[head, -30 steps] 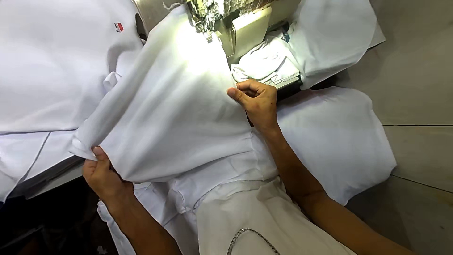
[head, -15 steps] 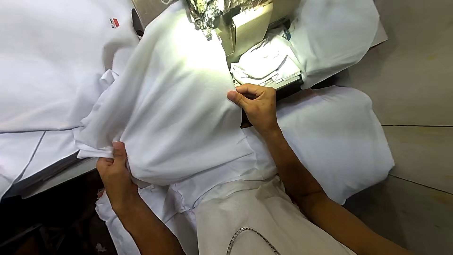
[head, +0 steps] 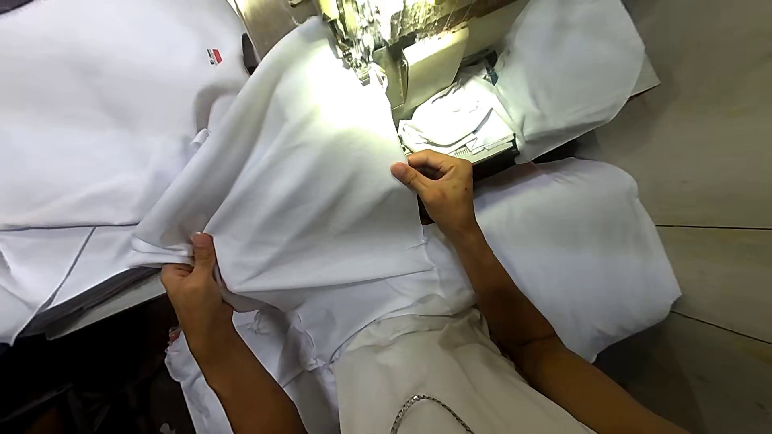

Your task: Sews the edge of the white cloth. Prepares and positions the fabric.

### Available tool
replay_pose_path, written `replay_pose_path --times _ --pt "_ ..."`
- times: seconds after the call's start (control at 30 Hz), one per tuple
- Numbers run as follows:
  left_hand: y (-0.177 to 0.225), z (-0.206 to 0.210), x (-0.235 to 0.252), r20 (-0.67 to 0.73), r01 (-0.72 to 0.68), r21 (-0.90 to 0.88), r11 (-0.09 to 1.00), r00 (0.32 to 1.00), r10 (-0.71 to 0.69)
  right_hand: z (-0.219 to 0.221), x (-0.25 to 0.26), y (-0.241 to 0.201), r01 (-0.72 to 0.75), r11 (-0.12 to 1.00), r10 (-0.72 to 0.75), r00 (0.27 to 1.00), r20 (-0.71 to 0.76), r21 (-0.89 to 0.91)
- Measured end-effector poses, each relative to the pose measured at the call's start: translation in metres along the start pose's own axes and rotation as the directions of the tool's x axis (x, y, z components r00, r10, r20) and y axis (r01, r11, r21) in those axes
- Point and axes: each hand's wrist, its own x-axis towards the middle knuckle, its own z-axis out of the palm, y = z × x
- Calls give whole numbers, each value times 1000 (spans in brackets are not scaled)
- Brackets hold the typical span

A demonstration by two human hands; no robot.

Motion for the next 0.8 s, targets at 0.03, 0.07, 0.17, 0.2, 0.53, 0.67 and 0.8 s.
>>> replay_pose_path --times 0.03,0.07,0.17,0.2,0.53,0.67,0.8 --pt "2 0 1 2 -8 -1 1000 1000 8 0 0 0 9 1000 -9 1000 -2 4" --pt "4 1 3 1 -12 0 1000 1000 12 0 -2 1 16 1000 -15 1000 -4 10" --pt "9 1 6 -1 -17 -1 1000 1000 17 -1 -1 0 22 1000 -22 1000 -5 6" --pt "10 0 7 -3 -22 -4 1000 1000 22 0 2 -2 19 1000 -19 1000 -8 -1" --pt "31 0 22 1 -117 16 993 993 117 2 11 -8 32 999 -32 999 -20 -3" --pt "31 -1 29 31 -84 17 996 996 84 2 14 -10 45 999 -46 999 -20 -29" --pt "12 -22 11 240 -23 82 996 971 3 -1 11 -10 29 999 -30 999 -13 -42"
